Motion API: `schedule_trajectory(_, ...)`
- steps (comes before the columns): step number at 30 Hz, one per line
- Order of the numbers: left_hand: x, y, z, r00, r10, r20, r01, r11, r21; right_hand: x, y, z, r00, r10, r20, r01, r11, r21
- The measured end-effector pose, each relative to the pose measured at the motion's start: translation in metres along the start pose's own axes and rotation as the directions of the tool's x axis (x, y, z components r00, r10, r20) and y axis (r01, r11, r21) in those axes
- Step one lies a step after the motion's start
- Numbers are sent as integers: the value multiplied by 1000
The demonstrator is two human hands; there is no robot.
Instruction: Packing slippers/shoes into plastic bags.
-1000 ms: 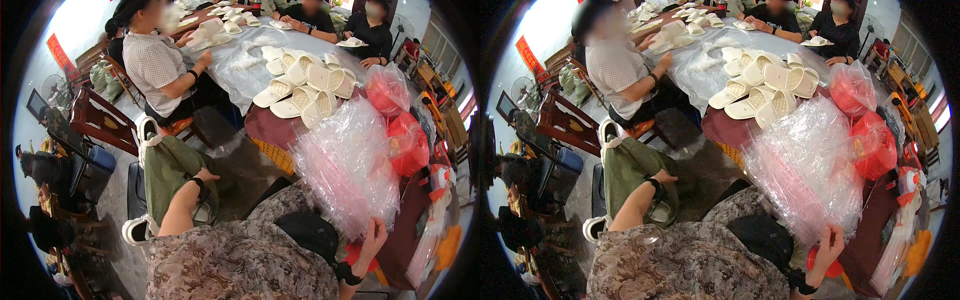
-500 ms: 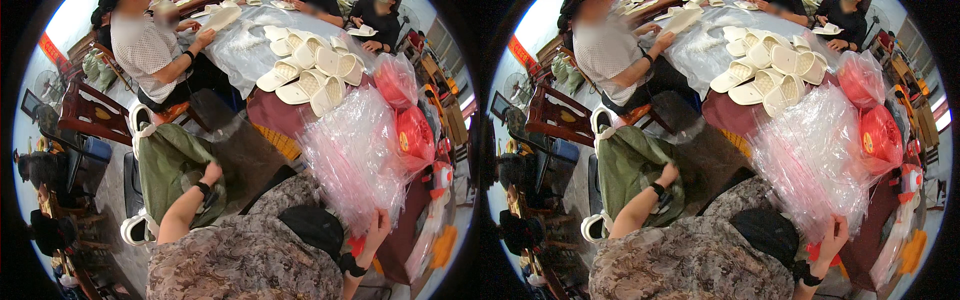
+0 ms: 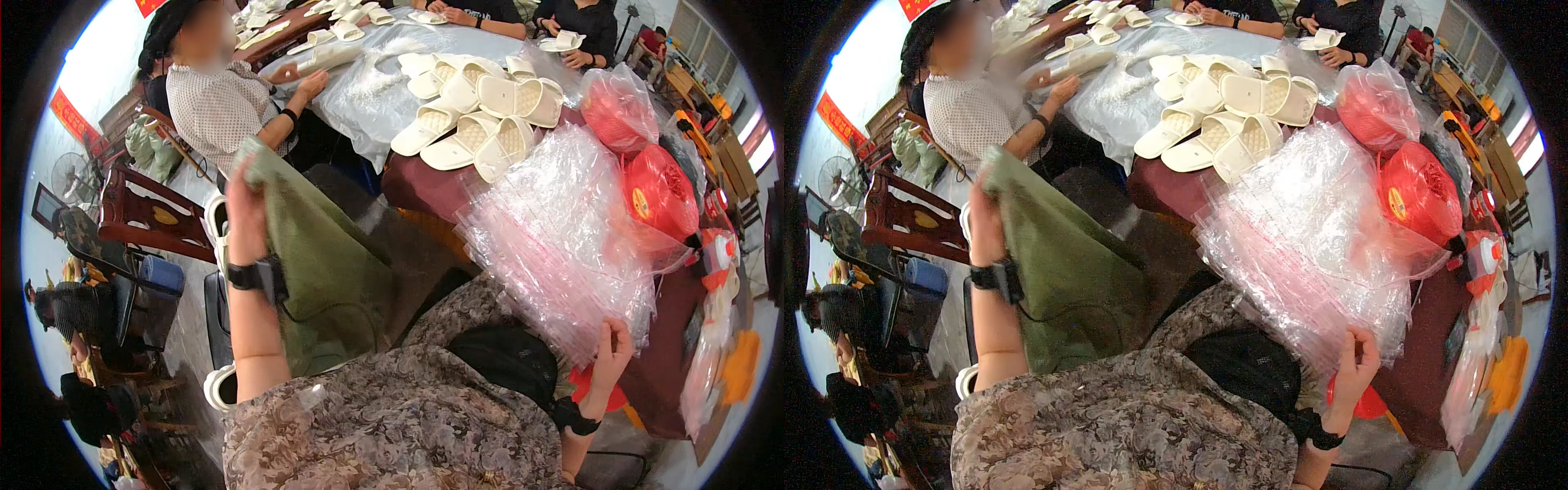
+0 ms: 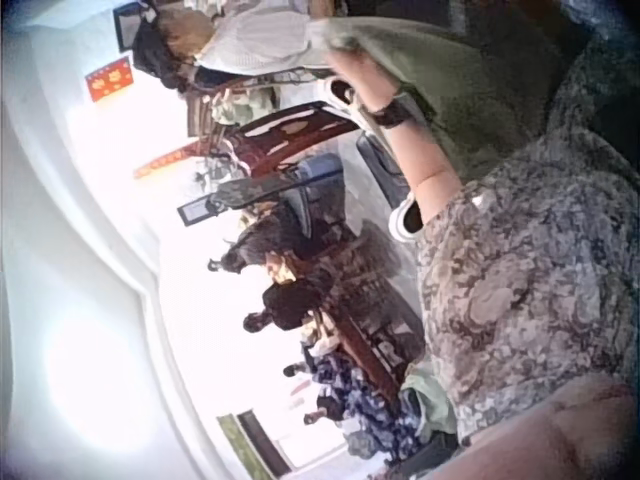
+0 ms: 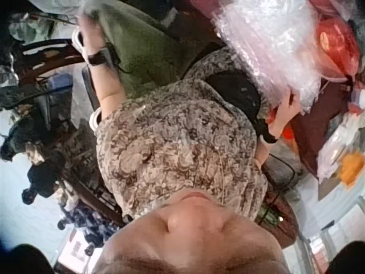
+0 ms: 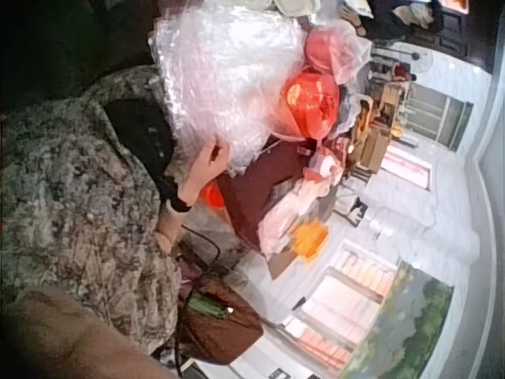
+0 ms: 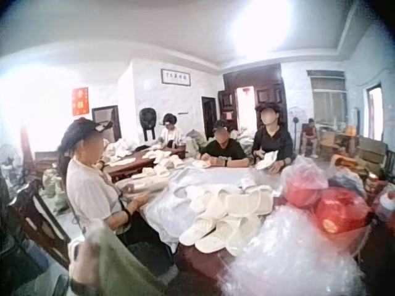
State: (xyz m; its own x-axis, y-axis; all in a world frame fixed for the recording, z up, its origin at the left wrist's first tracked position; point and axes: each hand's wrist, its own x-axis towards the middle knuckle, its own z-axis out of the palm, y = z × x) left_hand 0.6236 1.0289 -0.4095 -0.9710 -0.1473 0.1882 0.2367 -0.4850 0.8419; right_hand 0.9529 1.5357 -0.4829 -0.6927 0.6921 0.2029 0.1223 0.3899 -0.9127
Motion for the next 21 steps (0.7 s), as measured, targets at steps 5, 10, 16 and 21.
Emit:
schedule_trajectory(5,-39,-151,12,785,-604,-141,604,796,-48,0,14,-7,1000,-20,2,20,998,56)
schedule_trajectory(10,-100,-279,29,613,-769,-184,754,638,-156,-4,11,-8,1000,-3,-12,4,999,53)
schedule_trajectory(16,-86,-262,-18,618,-723,-308,783,600,163,-8,4,-13,999,4,-35,-2,998,56)
schedule_trajectory(21,-88,-158,48,620,-784,-38,-316,-293,902,-12,17,-16,992,-15,-127,26,996,89)
